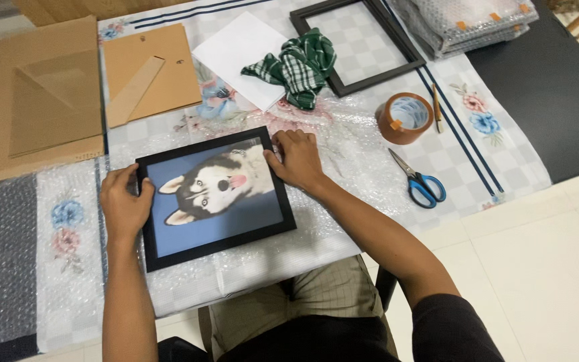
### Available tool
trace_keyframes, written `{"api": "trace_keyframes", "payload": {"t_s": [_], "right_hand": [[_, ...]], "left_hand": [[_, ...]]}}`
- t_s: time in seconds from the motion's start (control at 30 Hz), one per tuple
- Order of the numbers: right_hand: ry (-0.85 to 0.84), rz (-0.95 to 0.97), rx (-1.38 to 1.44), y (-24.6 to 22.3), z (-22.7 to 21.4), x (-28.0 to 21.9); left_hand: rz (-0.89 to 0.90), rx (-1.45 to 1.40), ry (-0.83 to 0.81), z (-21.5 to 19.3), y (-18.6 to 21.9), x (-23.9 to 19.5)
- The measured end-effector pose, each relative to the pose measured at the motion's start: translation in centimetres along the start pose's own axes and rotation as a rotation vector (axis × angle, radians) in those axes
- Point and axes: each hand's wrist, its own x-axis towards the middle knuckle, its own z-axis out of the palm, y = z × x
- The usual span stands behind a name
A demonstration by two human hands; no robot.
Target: The person wraps a picture frame containing a photo of a dog in bubble wrap and secures it with tape after cutting pieces of tape with scissors.
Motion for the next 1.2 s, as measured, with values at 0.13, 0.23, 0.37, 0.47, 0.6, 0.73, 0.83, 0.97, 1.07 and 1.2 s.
{"api": "trace_keyframes", "payload": {"t_s": [0.13,0.23,0.37,0.47,0.6,0.73,0.83,0.97,1.07,1.2], "right_hand": [[-0.042,0.017,0.065,-0.2,-1.3,0.3],[0.023,0.102,0.07,0.8,-3.0,0.1],[0.071,0.295,-0.398,3.8,-6.0,-2.9],[0.012,0.389,-0.638,3.0,-9.8,-5.9],[-0.17,0.488,-0.816,3.8,-12.1,-8.4],[-0.152,0.478,-0.71,4.0,-12.0,-8.6],[-0.121,0.491,-0.397,3.5,-12.4,-8.0],[-0.163,0.602,0.074,-0.9,-14.0,-6.6],[-0.145,0.469,0.261,-4.1,-13.0,-6.2],[-0.198,0.052,0.509,-9.0,-11.5,-5.1]], "left_hand": [[-0.036,-0.017,-0.013,-0.8,1.7,-0.1],[-0.049,-0.039,-0.005,-1.0,2.4,-0.1],[0.073,0.073,0.015,-2.0,7.8,1.0],[0.213,0.028,-0.154,-1.4,13.5,1.0],[0.233,0.112,-0.569,0.6,17.5,0.2],[0.246,0.135,-0.526,2.4,16.6,-0.7],[0.25,0.113,-0.506,2.8,16.3,-0.8],[0.266,0.017,-0.456,4.0,16.9,-0.8],[0.231,-0.25,-0.404,5.7,18.2,-0.5],[-0.183,-0.947,-0.44,5.6,20.5,1.0]]}}
